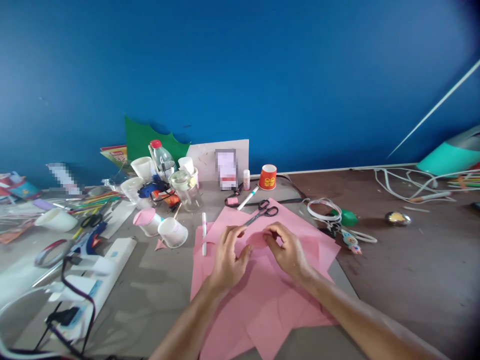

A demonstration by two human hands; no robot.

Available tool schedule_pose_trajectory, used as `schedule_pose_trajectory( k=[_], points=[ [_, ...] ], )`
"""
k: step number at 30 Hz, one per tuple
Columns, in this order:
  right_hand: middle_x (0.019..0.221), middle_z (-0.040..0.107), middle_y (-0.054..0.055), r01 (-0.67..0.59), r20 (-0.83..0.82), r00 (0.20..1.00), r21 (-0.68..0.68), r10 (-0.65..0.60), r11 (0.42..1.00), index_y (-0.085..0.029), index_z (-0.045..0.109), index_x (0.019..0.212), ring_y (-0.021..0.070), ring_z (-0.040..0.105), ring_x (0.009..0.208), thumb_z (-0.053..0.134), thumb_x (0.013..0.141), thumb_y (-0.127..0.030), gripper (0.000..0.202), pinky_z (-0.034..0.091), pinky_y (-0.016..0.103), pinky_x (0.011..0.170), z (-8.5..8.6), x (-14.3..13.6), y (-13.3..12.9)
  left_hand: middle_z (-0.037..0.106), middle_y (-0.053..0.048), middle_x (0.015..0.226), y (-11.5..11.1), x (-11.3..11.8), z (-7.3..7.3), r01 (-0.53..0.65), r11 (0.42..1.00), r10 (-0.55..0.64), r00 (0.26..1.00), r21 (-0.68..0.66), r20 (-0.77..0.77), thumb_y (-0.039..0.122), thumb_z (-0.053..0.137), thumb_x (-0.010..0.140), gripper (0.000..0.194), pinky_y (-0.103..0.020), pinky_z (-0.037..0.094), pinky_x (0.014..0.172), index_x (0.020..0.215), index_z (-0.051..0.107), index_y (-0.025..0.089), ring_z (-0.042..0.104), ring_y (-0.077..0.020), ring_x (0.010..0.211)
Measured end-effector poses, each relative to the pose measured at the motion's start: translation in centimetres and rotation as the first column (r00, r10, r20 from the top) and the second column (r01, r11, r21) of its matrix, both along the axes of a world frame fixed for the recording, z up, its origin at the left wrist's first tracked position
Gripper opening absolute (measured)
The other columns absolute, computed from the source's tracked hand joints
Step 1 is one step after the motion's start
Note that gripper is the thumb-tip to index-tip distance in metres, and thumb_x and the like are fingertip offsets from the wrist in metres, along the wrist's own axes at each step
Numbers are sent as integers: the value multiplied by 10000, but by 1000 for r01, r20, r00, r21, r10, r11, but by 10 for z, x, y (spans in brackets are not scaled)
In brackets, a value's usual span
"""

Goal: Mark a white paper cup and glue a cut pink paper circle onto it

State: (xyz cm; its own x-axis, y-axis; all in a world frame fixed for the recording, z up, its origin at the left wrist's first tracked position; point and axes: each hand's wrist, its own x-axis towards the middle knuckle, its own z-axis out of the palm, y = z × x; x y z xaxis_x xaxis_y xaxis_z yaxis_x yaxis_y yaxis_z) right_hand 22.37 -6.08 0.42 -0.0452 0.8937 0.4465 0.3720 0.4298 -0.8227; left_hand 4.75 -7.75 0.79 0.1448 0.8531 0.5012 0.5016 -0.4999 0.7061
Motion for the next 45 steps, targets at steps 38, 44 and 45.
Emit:
schedule_pose_trajectory(
  k=[38, 44, 45],
  points=[
    [724, 595, -17, -464, -688, 724, -420, 61, 780, -210, 652, 975, 100, 477, 568, 800, 686, -377, 365, 364, 216, 498, 0, -3, 5, 549, 23, 720, 5, 1, 17, 336, 753, 162, 738, -566, 655, 414, 726, 743, 472, -209, 347, 565, 1110, 568, 163, 447, -84, 612],
    [723, 605, -22, -423, -756, 653, -413, -45, 806, -203, 639, 978, 92, 485, 569, 829, 628, -330, 418, 365, 209, 503, 4, -5, 7, 575, 13, 749, 5, 1, 19, 503, 634, 144, 670, -588, 729, 440, 804, 653, 706, -216, 329, 529, 1219, 503, 147, 444, -66, 548],
    [722, 605, -24, -418, -764, 643, -410, -54, 811, -203, 636, 977, 89, 482, 563, 830, 621, -324, 422, 364, 208, 500, 4, -5, 7, 579, 9, 752, 5, 1, 17, 522, 619, 142, 660, -587, 737, 435, 816, 637, 697, -217, 326, 519, 1194, 520, 141, 438, -62, 535]
  ],
)
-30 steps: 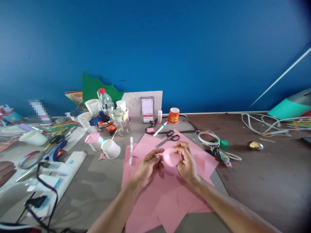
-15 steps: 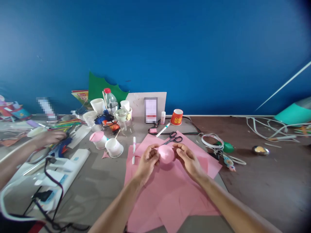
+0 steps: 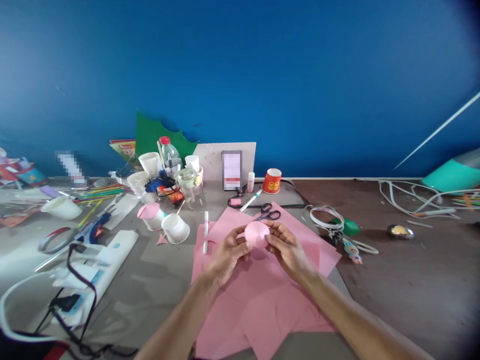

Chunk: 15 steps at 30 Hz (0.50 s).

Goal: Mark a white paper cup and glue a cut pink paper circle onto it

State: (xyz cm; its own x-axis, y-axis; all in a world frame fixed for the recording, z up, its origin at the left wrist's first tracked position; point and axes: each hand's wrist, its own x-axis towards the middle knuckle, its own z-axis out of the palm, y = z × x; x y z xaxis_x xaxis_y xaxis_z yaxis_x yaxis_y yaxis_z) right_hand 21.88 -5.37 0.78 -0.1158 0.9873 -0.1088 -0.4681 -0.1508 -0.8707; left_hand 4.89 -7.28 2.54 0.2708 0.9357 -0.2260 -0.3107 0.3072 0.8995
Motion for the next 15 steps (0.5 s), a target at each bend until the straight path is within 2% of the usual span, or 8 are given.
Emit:
schedule_pose_trajectory(
  k=[5, 8, 12, 15],
  points=[
    [702, 596, -39, 41, 27, 999, 4, -41, 999, -204, 620, 1003, 75, 469, 520, 817, 625, -304, 438, 354, 207, 476, -2, -4, -2, 550, 23, 667, 0, 7, -11, 2, 999, -1, 1000, -39, 8, 402, 849, 582, 505, -218, 322, 494, 938, 623, 123, 417, -49, 493],
    [693, 585, -40, 34, 65, 997, 11, -35, 999, -212, 603, 1024, 86, 469, 508, 809, 638, -321, 451, 347, 210, 442, -3, -5, -5, 495, 44, 550, 0, 10, -14, -15, 997, 16, 1000, -73, 2, 419, 839, 576, 461, -227, 318, 469, 869, 643, 121, 396, -62, 455],
    [752, 599, -20, -48, 35, 998, -16, 49, 999, -226, 590, 1042, 102, 472, 510, 790, 664, -393, 459, 344, 221, 410, 1, -4, -7, 452, 53, 487, -2, 12, -11, -68, 993, 69, 998, -101, 6, 435, 827, 580, 422, -221, 268, 442, 795, 647, 120, 342, -52, 424],
    [803, 628, -5, -74, 2, 997, -53, 75, 996, -224, 592, 1031, 104, 505, 564, 810, 640, -376, 473, 375, 217, 468, 6, -3, -7, 472, 38, 516, -3, 12, -7, -50, 995, 50, 999, -87, -4, 430, 821, 598, 393, -218, 272, 457, 774, 657, 119, 355, -55, 452]
  ],
)
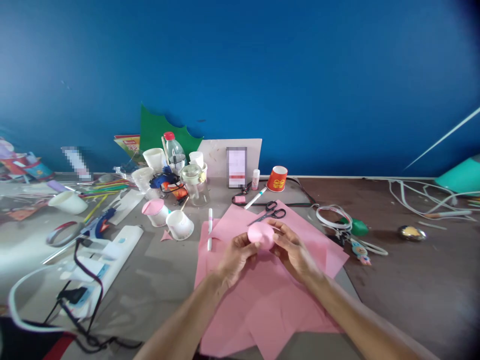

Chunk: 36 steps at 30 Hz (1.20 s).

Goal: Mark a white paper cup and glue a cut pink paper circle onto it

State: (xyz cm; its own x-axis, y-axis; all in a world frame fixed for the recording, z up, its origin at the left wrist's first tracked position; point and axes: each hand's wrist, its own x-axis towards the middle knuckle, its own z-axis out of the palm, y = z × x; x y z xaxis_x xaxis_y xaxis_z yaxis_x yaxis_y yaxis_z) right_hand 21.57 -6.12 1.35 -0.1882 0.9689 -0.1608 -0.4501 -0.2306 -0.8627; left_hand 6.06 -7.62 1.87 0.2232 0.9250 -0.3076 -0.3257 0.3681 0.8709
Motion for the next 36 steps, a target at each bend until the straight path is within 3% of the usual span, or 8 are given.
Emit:
schedule_pose_trajectory(
  k=[3, 10, 17, 21, 25, 30, 36],
  points=[
    [842, 654, -1, 10, 8, 1000, -42, -10, 999, -238, 582, 1038, 127, 562, 644, 833, 606, -320, 507, 414, 220, 539, 2, -1, -1, 475, 35, 514, 0, -1, 0, 10, 1000, -10, 1000, -6, -3, 437, 821, 602, 389, -220, 272, 465, 759, 651, 125, 374, -61, 459],
    [832, 672, -2, 10, 0, 1000, -59, -10, 998, -230, 589, 1047, 121, 564, 624, 848, 587, -296, 531, 411, 213, 528, -1, -5, -3, 465, 42, 494, 1, 0, -6, 0, 1000, -1, 1000, -20, -22, 471, 825, 577, 426, -221, 256, 452, 697, 619, 119, 362, -52, 435],
    [813, 666, -10, 55, -6, 998, -85, -55, 995, -238, 593, 1042, 136, 582, 660, 846, 589, -310, 523, 427, 224, 563, 1, -5, -3, 475, 39, 483, -1, 1, -2, 9, 1000, -8, 998, -26, 57, 445, 829, 586, 402, -227, 249, 468, 680, 601, 128, 372, -55, 433],
    [852, 665, 5, 39, -30, 999, -85, -42, 996, -228, 606, 1036, 141, 581, 670, 848, 583, -321, 521, 424, 228, 556, 0, -4, -3, 453, 48, 462, -1, 3, -2, -7, 999, 9, 999, -46, 39, 428, 833, 569, 394, -227, 240, 465, 659, 594, 128, 355, -49, 422],
    [725, 605, -29, 45, -58, 997, -101, -51, 994, -205, 635, 987, 95, 487, 550, 827, 614, -366, 449, 340, 201, 466, 0, 0, 0, 436, 53, 465, 0, 2, 0, -1, 999, 2, 1000, -53, 2, 437, 831, 557, 402, -228, 212, 455, 678, 610, 125, 328, -45, 422],
    [762, 631, -21, 36, -70, 997, -129, -45, 991, -214, 615, 1030, 126, 554, 637, 851, 581, -305, 515, 406, 219, 543, 3, 2, 4, 465, 38, 498, 0, 1, 4, 52, 998, -54, 997, -32, -48, 436, 841, 517, 410, -230, 251, 460, 658, 612, 127, 341, -59, 453],
    [623, 505, -73, 89, -92, 991, -131, -101, 987, -211, 637, 917, 59, 352, 472, 848, 563, -251, 414, 255, 195, 430, 3, 4, 7, 468, 40, 489, 2, -3, 3, 16, 1000, -16, 998, 14, -56, 448, 822, 550, 409, -222, 242, 483, 589, 538, 157, 352, -61, 468]
  ],
)
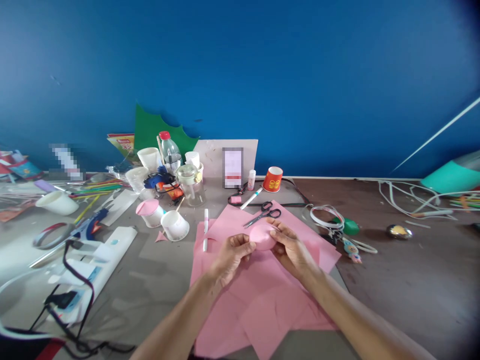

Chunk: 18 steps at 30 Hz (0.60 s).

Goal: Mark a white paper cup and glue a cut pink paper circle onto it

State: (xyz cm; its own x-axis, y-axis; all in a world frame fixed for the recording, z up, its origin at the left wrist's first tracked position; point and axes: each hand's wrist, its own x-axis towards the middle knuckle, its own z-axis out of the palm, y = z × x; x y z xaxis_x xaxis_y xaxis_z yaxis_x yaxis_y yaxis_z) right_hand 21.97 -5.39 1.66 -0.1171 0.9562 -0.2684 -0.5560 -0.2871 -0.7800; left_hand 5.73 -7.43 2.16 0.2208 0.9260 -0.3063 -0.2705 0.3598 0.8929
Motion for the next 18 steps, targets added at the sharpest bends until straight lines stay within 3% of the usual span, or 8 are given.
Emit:
schedule_pose_trajectory(
  k=[7, 12, 18],
  points=[
    [625, 540, -70, 16, -72, 997, -56, -20, 998, -190, 684, 888, 26, 252, 434, 862, 550, -224, 384, 214, 166, 396, -4, 3, 5, 471, 42, 534, 2, -4, -3, -3, 999, 3, 1000, 45, -5, 417, 801, 608, 356, -222, 237, 508, 627, 573, 144, 359, -54, 484],
    [561, 525, -96, 26, -167, 985, -109, -44, 994, -196, 692, 877, 13, 257, 404, 858, 557, -190, 360, 261, 142, 392, -11, 9, 11, 481, 36, 592, 3, -5, -5, -36, 995, 35, 999, 92, 16, 411, 780, 647, 340, -220, 252, 530, 638, 575, 140, 373, -52, 510],
    [597, 569, -76, -44, -182, 983, -37, 37, 998, -188, 680, 842, 15, 276, 400, 829, 611, -204, 275, 267, 148, 386, -12, 5, 9, 483, 41, 600, 2, -3, -7, -3, 991, 2, 1000, 132, 7, 423, 768, 675, 327, -215, 269, 537, 702, 600, 143, 375, -53, 523]
  ],
)
